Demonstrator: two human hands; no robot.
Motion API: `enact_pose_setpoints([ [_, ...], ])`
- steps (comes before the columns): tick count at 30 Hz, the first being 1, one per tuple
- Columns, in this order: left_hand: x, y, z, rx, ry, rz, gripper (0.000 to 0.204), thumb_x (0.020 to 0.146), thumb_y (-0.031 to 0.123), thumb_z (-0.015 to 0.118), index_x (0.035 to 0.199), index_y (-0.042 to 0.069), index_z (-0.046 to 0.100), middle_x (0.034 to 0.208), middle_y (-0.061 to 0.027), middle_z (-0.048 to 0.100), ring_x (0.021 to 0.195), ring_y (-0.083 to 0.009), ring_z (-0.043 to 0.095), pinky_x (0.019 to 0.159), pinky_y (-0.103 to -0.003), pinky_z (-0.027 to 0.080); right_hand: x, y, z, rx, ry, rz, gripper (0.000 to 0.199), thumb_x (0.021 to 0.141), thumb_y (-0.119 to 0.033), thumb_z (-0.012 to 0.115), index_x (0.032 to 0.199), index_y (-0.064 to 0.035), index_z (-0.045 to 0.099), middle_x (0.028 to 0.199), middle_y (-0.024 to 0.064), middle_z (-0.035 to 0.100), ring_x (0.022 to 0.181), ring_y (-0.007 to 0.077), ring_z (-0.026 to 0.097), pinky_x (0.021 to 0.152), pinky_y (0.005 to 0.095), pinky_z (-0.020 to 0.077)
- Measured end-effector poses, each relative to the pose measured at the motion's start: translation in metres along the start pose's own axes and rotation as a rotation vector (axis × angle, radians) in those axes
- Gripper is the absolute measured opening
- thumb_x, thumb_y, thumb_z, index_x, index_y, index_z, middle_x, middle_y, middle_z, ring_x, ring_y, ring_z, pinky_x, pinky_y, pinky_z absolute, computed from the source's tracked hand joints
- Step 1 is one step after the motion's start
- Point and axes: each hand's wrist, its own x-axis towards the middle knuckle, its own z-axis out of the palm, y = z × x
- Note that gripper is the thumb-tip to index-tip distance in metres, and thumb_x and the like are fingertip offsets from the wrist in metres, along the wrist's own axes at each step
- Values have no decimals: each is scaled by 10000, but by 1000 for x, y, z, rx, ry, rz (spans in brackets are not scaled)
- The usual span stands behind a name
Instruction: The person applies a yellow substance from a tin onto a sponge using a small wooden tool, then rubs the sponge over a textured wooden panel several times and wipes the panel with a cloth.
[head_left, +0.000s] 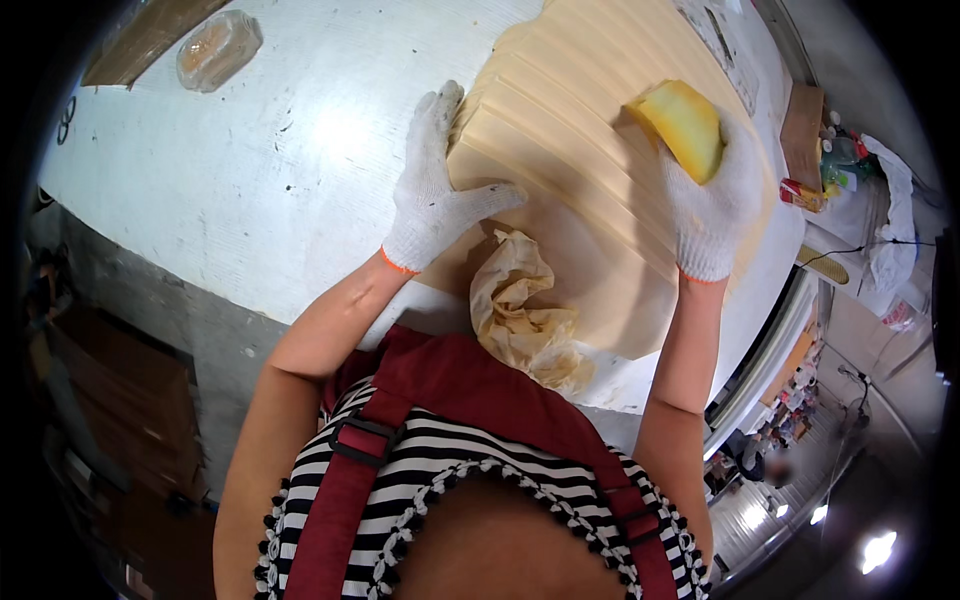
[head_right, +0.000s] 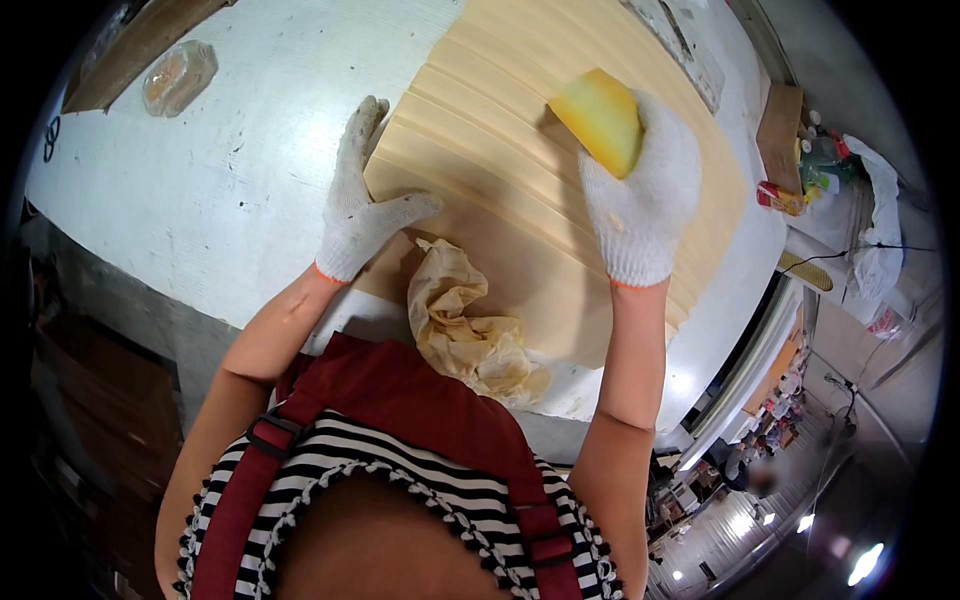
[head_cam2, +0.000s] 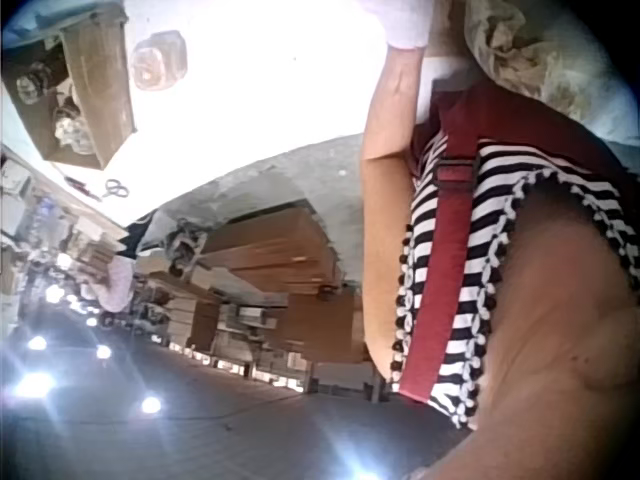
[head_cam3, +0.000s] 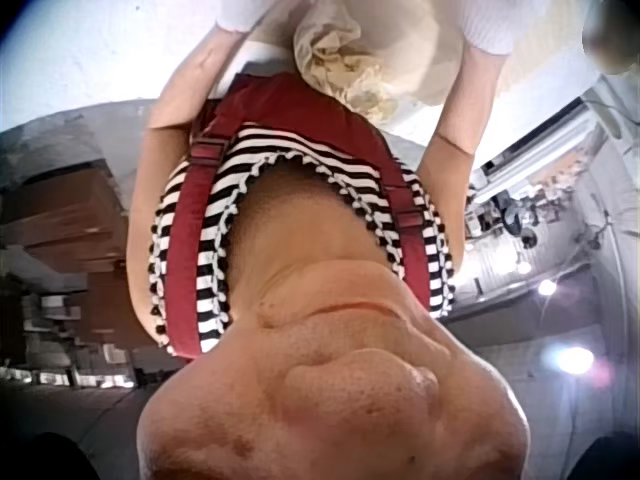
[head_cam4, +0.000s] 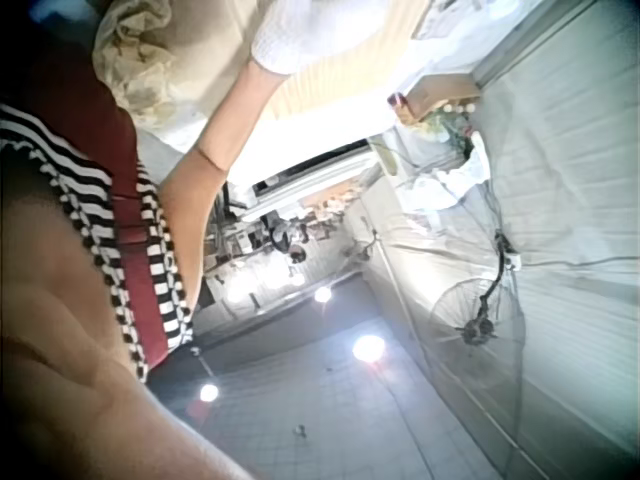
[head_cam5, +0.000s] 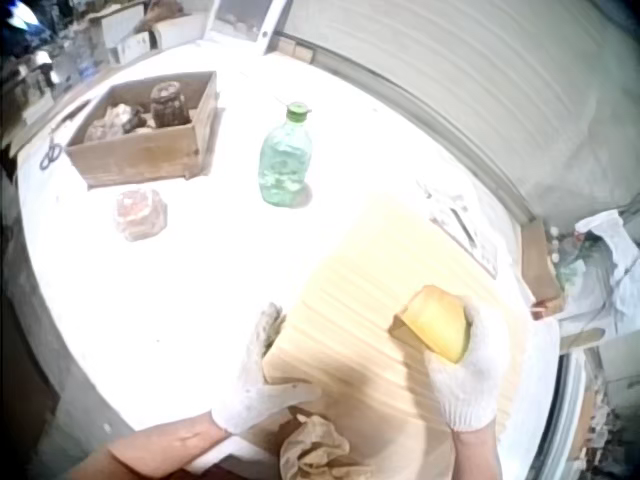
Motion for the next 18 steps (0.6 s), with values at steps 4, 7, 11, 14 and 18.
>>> enact_pose_setpoints([
  [4, -1, -5, 1, 59, 0, 82, 1136, 638, 51, 857, 1495, -38, 117, 1513, -212, 259, 1398, -296, 316, 1096, -381, 369, -4, -7, 8, 1, 15, 1, 414, 676, -101, 760, 1069, -63, 637, 971, 120, 647, 888, 319, 610, 797, 383, 492],
  [7, 0, -9, 3, 69, 28, 98, 1136, 611, 170, 886, 1479, -38, 184, 1479, -224, 302, 1386, -332, 314, 1100, -392, 356, 0, -2, 20, -35, 44, -48, 432, 666, -98, 773, 1073, -62, 637, 970, 117, 648, 899, 308, 617, 801, 377, 496],
  [11, -1, -4, 2, 70, 2, 70, 1134, 645, 64, 864, 1497, -31, 122, 1514, -208, 261, 1399, -291, 315, 1094, -380, 373, -2, 0, 13, 38, 96, 60, 442, 665, -101, 782, 1079, -58, 635, 972, 112, 650, 914, 300, 616, 805, 371, 496],
  [14, -1, -5, 0, 73, -3, 117, 1138, 646, 67, 865, 1497, -33, 116, 1516, -210, 255, 1401, -292, 312, 1095, -378, 373, -8, -1, -1, 17, 3, 122, 444, 665, -100, 779, 1082, -52, 632, 974, 109, 651, 923, 299, 613, 809, 366, 496],
  [18, 0, -6, 0, 34, -10, 84, 1142, 647, 69, 864, 1498, -33, 110, 1516, -212, 251, 1401, -291, 310, 1097, -376, 372, -5, -1, 11, 4, -10, 33, 453, 659, -93, 787, 1081, -44, 631, 972, 119, 649, 929, 303, 615, 818, 367, 497],
])
